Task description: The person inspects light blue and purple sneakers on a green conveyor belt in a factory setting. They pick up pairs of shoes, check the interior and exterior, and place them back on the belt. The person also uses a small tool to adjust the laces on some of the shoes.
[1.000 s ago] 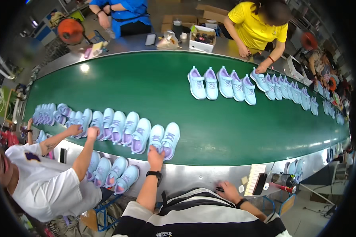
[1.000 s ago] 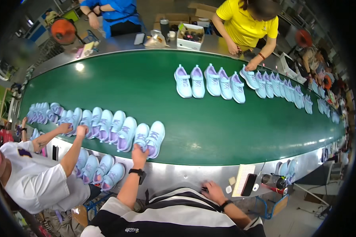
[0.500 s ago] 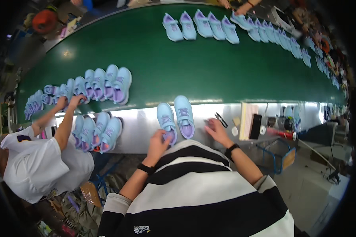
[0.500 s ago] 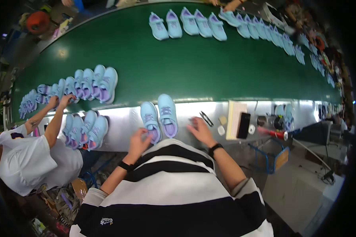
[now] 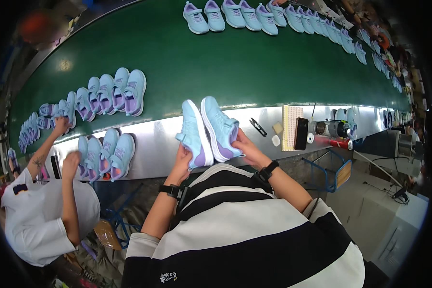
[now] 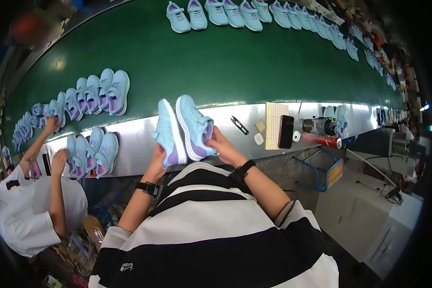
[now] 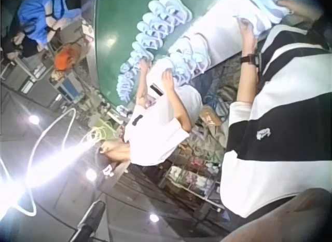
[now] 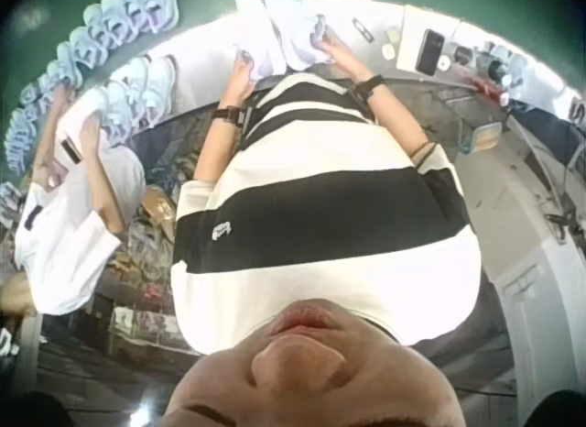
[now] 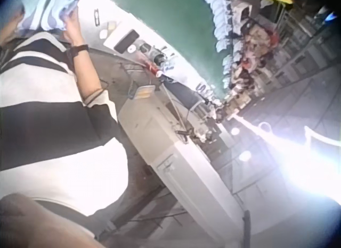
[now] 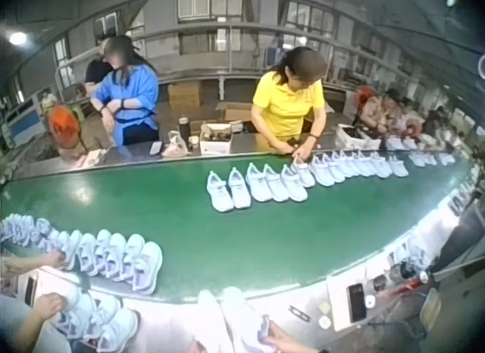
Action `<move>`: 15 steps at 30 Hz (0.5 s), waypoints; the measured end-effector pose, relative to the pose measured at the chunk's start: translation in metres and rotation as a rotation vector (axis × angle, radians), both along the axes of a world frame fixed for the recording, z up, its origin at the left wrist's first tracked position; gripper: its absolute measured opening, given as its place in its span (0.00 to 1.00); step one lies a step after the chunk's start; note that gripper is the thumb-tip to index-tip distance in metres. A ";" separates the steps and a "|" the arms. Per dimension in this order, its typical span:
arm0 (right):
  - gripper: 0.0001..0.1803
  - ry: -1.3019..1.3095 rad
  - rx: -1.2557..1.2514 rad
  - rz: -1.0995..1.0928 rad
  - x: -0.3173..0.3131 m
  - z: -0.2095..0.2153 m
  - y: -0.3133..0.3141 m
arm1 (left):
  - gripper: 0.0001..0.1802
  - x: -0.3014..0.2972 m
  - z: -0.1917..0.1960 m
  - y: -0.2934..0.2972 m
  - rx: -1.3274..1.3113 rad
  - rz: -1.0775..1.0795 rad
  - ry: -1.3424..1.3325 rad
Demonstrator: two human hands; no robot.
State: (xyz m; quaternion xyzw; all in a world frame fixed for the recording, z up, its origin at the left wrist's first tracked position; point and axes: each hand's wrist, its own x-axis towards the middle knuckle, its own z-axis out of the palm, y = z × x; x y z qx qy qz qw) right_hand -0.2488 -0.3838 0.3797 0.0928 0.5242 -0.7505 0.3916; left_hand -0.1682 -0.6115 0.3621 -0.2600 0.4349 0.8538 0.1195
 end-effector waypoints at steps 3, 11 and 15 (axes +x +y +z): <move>0.42 -0.057 -0.193 -0.095 0.002 0.041 -0.006 | 0.39 -0.016 0.051 -0.004 0.141 -0.061 0.000; 0.40 0.210 -0.085 -0.076 -0.014 0.088 -0.018 | 0.40 -0.026 0.113 -0.017 -0.289 0.103 0.242; 0.32 1.174 0.603 -0.106 -0.013 0.087 -0.024 | 0.36 -0.022 0.125 -0.028 -1.272 0.059 0.494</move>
